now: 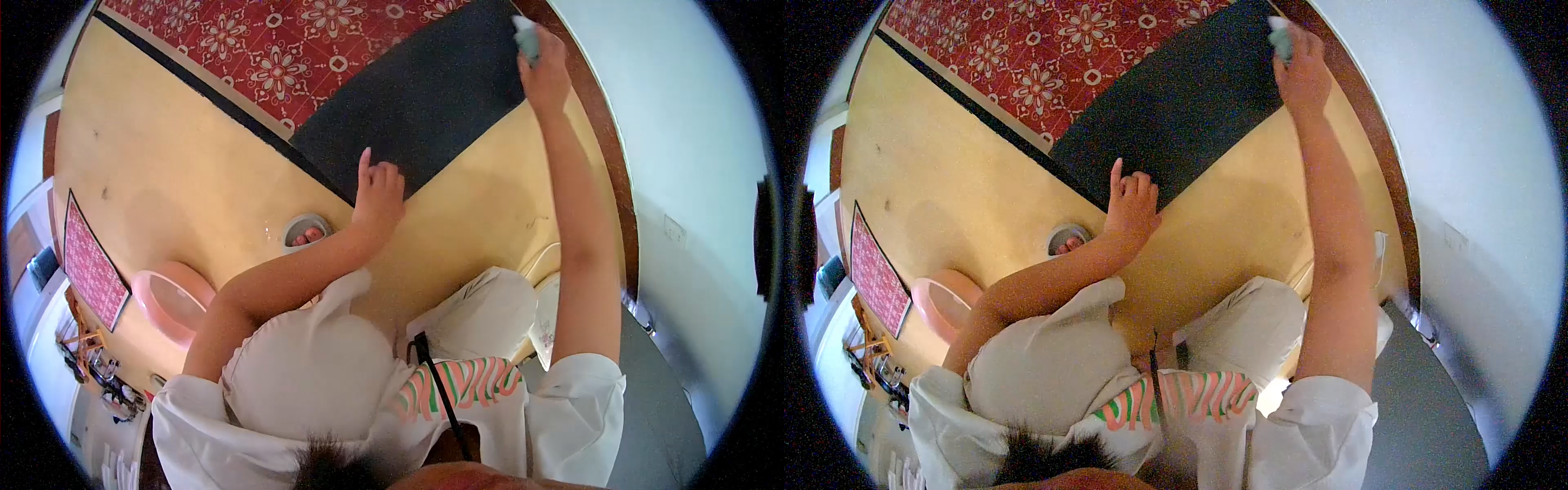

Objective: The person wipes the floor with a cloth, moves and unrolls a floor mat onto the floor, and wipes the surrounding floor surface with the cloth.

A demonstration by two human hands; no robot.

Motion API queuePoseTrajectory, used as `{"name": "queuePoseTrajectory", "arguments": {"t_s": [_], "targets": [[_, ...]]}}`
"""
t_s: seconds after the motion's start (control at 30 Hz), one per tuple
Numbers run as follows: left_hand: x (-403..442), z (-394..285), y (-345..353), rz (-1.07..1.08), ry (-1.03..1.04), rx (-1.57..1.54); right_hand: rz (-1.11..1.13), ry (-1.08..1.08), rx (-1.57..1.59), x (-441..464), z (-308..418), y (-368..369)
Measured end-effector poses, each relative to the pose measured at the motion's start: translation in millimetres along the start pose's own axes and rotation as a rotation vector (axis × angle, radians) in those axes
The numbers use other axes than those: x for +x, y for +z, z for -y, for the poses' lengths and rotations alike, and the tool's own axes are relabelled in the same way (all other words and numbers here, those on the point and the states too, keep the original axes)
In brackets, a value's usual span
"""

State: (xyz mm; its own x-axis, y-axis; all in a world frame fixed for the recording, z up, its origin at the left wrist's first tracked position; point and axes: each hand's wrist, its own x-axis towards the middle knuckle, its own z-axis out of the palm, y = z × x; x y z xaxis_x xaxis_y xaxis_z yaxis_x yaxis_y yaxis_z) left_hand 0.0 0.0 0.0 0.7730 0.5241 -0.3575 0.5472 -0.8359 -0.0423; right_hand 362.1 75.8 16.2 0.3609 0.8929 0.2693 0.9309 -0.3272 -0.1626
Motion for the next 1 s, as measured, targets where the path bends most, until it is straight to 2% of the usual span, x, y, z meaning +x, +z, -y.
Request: {"name": "queuePoseTrajectory", "arguments": {"t_s": [0.07,0.1,0.17,0.2,0.37,0.43,0.47,0.53,0.57,0.6,0.67,0.7,0.77,0.83,0.9,0.93,1.0], "targets": [[-5.8,-2.0,-10.7,0.041,0.006,-0.021,0.301,-0.288,-0.123,5.6,-17.8,-14.6],[39.9,32.3,3.4,-0.053,-0.027,0.057,0.270,-0.201,-0.255,53.9,-33.3,7.0],[29.7,30.2,-1.9,-0.014,-0.012,0.026,0.511,-0.002,-0.507,60.4,-68.5,13.3],[33.3,30.6,-0.4,-0.041,-0.022,0.026,0.505,-0.046,-0.501,60.9,-72.5,8.3],[16.5,17.8,-4.8,-0.039,-0.009,-0.057,-0.125,0.137,-0.100,12.0,-7.1,-30.3],[15.9,32.2,-11.1,0.106,-0.043,-0.269,-0.308,0.178,-0.032,-12.1,-5.5,-32.9],[20.5,48.1,-16.4,0.169,-0.061,-0.366,-0.375,0.286,0.061,-23.2,-7.3,-33.0],[28.7,109.9,-74.3,0.320,-0.241,-0.796,-0.504,0.497,0.253,-45.5,-15.0,-32.5],[30.0,146.7,-88.9,0.290,-0.140,-0.875,-0.479,0.526,0.340,-54.3,-16.2,-32.5],[25.8,187.9,-81.1,-0.046,0.112,-0.761,-0.454,0.554,0.426,-62.5,-17.5,-32.9],[22.6,253.7,-103.3,-0.026,0.018,-1.142,-0.373,0.561,0.502,-75.2,-12.9,-35.4],[31.2,289.6,-101.9,0.110,-0.270,-1.432,-0.320,0.528,0.505,-77.5,-7.4,-34.1],[28.0,334.6,-141.9,-0.145,-0.362,-1.274,-0.215,0.462,0.511,-81.6,11.5,-29.1],[31.5,431.8,-106.5,-0.253,-0.327,-1.099,-0.105,0.327,0.545,-79.0,45.2,-20.8],[38.3,471.5,-109.2,-0.102,-0.439,-0.942,0.073,0.187,0.652,-75.8,79.2,-4.0],[39.9,481.6,-99.6,-0.181,-0.450,-0.810,0.159,0.127,0.706,-71.0,107.5,3.3],[52.9,510.5,-50.7,-0.481,-0.568,-0.315,0.279,0.042,0.686,-66.1,174.3,5.3]]}}
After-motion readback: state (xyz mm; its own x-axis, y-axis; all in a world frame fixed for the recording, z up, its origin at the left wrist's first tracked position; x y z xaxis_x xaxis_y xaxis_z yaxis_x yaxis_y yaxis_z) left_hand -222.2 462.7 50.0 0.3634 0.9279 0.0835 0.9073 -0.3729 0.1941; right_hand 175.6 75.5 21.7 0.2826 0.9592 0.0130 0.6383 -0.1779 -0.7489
